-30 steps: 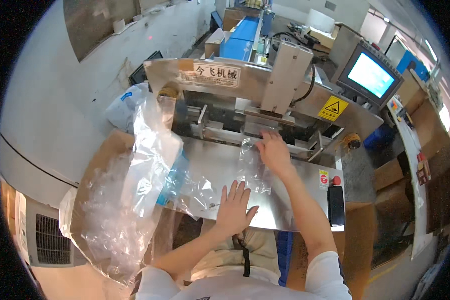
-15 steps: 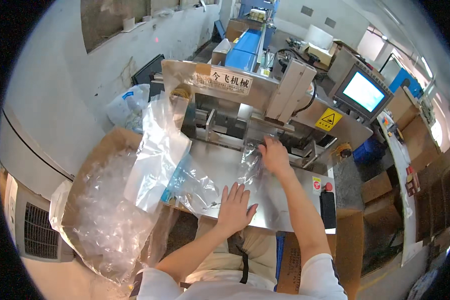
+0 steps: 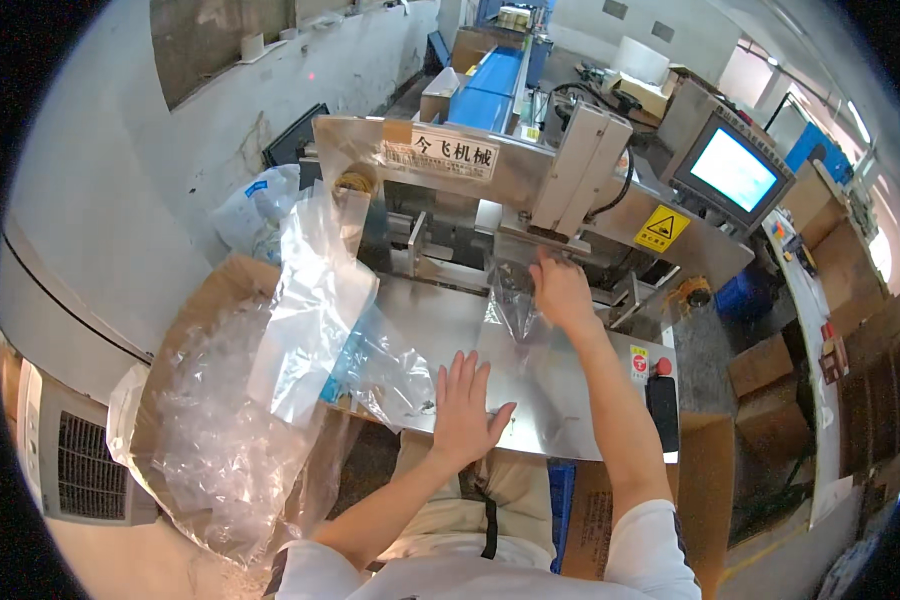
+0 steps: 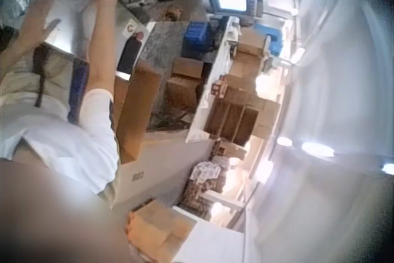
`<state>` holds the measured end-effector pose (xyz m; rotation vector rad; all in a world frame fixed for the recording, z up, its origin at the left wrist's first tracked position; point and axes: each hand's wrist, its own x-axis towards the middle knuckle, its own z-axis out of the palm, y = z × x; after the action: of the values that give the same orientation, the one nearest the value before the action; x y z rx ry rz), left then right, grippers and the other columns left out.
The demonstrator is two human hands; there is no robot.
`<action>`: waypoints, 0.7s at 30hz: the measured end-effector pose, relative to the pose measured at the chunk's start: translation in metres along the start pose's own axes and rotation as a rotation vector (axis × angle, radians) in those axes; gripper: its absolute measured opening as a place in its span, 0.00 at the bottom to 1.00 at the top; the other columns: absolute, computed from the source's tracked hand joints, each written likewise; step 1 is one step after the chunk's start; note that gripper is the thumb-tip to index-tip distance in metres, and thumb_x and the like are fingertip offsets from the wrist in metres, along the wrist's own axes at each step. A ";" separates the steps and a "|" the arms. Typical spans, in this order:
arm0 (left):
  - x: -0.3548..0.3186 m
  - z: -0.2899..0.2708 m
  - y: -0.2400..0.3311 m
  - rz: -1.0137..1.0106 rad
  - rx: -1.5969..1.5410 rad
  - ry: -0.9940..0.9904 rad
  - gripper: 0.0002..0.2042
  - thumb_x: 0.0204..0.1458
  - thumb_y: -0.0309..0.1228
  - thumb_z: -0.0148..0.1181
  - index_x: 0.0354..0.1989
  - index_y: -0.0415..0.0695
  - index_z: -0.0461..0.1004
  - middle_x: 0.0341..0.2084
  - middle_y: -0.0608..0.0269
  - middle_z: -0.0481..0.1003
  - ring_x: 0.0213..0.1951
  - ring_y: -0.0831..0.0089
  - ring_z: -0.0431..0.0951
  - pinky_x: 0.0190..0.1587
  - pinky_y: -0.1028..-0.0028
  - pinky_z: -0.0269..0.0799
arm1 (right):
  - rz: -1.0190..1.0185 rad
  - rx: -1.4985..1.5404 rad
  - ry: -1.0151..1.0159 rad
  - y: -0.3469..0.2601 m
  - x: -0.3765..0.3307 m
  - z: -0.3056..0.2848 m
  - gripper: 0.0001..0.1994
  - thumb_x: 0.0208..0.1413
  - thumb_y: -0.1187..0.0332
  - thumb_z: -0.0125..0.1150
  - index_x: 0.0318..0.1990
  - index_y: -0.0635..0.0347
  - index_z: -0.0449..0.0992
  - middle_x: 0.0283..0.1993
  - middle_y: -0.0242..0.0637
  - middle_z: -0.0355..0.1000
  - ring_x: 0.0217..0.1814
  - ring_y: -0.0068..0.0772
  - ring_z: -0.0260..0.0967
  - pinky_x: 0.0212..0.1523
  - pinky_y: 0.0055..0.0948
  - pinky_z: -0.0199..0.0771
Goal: Adjusting components of a paper-processing machine using a wrench.
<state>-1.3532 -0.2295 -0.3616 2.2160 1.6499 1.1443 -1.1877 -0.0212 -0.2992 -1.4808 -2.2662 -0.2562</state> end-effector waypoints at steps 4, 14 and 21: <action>-0.003 -0.004 -0.006 -0.066 -0.043 0.151 0.37 0.52 0.44 0.60 0.63 0.30 0.55 0.64 0.37 0.56 0.67 0.41 0.52 0.67 0.45 0.44 | 0.045 0.167 -0.026 -0.015 -0.018 -0.017 0.25 0.57 0.61 0.57 0.60 0.64 0.66 0.48 0.53 0.73 0.52 0.56 0.68 0.53 0.47 0.67; -0.001 0.003 0.002 -0.002 0.102 -0.039 0.29 0.54 0.42 0.58 0.60 0.36 0.63 0.58 0.41 0.63 0.63 0.42 0.58 0.64 0.49 0.52 | -0.027 0.201 -0.037 -0.052 -0.184 -0.025 0.22 0.52 0.61 0.63 0.52 0.65 0.72 0.56 0.53 0.68 0.59 0.58 0.63 0.58 0.50 0.60; -0.012 0.016 0.014 0.140 0.044 -0.151 0.09 0.49 0.28 0.59 0.38 0.41 0.74 0.43 0.53 0.72 0.49 0.52 0.71 0.52 0.58 0.67 | 0.245 0.574 0.034 -0.031 -0.191 -0.033 0.21 0.50 0.66 0.65 0.50 0.67 0.71 0.53 0.55 0.70 0.53 0.57 0.68 0.54 0.43 0.67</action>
<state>-1.3334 -0.2402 -0.3712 2.4127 1.4962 0.9515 -1.1415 -0.2047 -0.3510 -1.3927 -1.8783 0.4068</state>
